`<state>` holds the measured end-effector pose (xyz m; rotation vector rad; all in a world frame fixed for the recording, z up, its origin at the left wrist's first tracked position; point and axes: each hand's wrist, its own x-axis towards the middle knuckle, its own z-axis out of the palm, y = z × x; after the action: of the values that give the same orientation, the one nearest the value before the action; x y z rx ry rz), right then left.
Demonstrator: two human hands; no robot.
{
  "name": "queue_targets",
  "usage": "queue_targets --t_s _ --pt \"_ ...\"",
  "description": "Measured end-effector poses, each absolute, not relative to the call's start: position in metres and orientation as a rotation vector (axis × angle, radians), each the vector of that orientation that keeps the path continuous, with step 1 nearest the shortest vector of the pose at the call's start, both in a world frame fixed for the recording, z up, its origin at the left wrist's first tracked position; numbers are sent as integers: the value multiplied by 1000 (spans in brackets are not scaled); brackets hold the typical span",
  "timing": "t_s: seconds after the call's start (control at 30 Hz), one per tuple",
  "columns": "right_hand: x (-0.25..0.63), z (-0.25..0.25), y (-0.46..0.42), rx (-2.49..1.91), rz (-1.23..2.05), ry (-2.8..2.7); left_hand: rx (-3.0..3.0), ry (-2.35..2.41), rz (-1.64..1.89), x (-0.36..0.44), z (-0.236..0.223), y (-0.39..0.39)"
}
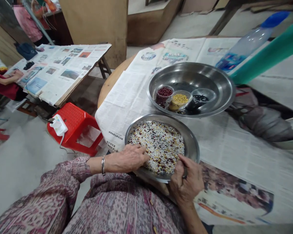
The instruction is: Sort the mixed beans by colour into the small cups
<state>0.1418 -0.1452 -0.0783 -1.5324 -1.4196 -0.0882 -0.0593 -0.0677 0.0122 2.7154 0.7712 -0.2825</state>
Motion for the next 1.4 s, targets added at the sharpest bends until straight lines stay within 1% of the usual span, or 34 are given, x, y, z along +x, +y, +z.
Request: queue_targets --t_s 0.07,0.17,0.27,0.47,0.53,0.63,0.7,0.77,0.87,0.97,1.1,1.17,1.27,1.33,1.4 --pt "142 -79 -145 -1532 -81 -1418 2743 771 -296 -65 11 -68" --pt "142 -80 -145 -1526 -69 -1410 2680 647 -306 -56 8 -64" --pt "142 -82 -145 -1536 -57 -1406 2650 598 -217 -37 5 -53" --pt "142 -82 -145 -1510 -67 -1402 2666 944 11 -10 -2 -17" --pt "142 -80 -145 -1518 -54 -1397 2690 962 95 -6 -5 -15" --pt "141 -78 -146 -1521 -48 -1392 2804 631 155 -4 -9 -25" --pt "141 -78 -146 -1517 -56 -1394 2856 355 132 -4 -10 -34" --pt "141 -79 -146 -1522 -62 -1398 2875 236 76 -9 -10 -39" --pt "141 -81 -146 -1532 -71 -1389 2875 325 -17 -25 -8 -33" --pt "141 -82 -147 -1542 -65 -1382 2836 576 -93 -45 -7 -19" --pt "142 -81 -146 -1554 -54 -1378 2758 906 -38 -56 -6 -7" --pt "142 -81 -146 -1552 -52 -1373 2717 996 28 -50 -6 -7" --pt "142 -81 -145 -1549 -48 -1372 2704 830 92 -35 -6 -16" --pt "141 -81 -144 -1550 -50 -1377 2726 638 76 -26 -5 -23" --pt "141 -81 -144 -1546 -57 -1382 2757 558 52 -20 -3 -29"
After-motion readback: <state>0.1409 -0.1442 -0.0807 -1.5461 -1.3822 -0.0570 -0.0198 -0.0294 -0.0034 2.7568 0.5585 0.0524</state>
